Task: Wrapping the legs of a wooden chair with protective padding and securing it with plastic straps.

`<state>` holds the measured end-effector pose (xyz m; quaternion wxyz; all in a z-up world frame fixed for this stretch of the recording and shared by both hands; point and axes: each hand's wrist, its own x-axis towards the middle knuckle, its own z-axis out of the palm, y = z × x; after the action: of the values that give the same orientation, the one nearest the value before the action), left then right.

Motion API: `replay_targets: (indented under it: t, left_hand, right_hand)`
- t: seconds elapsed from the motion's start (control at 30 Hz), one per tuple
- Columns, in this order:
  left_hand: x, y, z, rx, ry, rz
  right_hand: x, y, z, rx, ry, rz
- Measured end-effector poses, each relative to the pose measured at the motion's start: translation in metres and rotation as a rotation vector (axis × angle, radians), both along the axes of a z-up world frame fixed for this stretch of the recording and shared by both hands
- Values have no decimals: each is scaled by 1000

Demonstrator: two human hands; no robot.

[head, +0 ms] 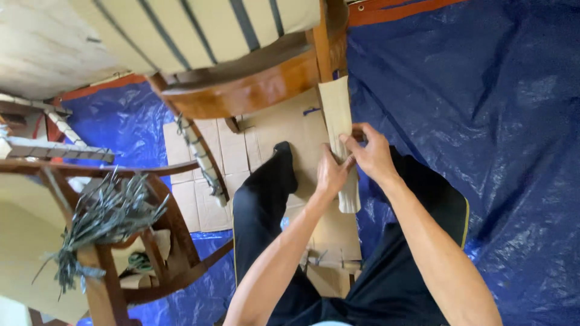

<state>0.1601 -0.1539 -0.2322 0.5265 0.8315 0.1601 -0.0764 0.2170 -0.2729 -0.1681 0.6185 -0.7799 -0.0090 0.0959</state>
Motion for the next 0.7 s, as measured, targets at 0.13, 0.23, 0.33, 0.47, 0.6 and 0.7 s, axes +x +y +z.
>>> replay_targets:
  t: [0.13, 0.23, 0.33, 0.47, 0.6, 0.7]
  left_hand:
    - [18, -1, -53, 70, -40, 126]
    - [16, 3, -77, 74, -52, 190]
    - [17, 11, -92, 79, -65, 203]
    - [18, 19, -88, 50, -59, 183]
    - [25, 12, -56, -9, -51, 181]
    - [26, 12, -54, -14, -57, 225]
  right_hand:
    - [40, 3, -41, -193, 57, -3]
    - [43, 7, -75, -269, -41, 12]
    - [40, 12, -96, -264, -78, 8]
    - [37, 20, -105, -209, -105, -2]
    - [40, 21, -92, -277, 53, 22]
    - [47, 27, -99, -269, -34, 62]
